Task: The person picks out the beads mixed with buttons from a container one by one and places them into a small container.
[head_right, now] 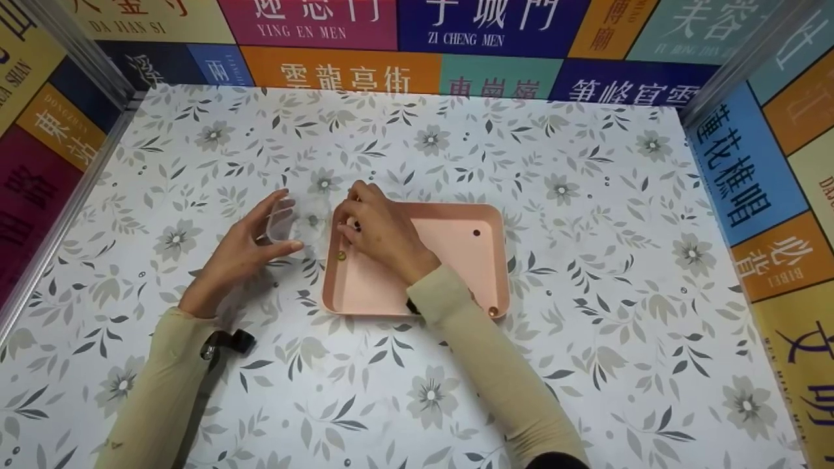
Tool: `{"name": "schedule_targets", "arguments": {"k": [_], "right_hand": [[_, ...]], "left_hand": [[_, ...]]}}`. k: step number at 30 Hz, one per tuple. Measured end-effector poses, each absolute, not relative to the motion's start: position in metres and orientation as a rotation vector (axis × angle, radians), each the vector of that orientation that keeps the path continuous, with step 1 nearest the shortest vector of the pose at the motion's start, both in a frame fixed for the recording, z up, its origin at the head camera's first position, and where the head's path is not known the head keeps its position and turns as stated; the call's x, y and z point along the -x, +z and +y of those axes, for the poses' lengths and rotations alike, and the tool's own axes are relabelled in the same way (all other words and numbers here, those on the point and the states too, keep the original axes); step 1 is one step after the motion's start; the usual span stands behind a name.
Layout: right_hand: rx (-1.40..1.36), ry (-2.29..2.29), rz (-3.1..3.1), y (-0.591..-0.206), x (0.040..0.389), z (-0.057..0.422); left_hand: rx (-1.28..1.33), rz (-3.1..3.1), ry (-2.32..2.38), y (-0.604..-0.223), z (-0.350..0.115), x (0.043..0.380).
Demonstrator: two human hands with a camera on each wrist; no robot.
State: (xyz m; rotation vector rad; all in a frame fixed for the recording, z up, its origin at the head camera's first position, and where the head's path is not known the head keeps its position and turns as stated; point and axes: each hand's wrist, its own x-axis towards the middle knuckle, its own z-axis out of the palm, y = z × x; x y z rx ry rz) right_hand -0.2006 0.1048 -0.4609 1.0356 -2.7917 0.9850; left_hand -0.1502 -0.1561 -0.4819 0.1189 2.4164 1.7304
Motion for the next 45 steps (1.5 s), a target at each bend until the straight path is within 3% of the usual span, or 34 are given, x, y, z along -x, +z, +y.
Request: {"name": "schedule_targets", "arguments": {"k": [45], "right_hand": [[-0.948, 0.978, -2.71, -0.45, 0.197, 0.099]], "left_hand": [[-0.118, 2.387, 1.767, -0.483, -0.156, 0.15]]}}
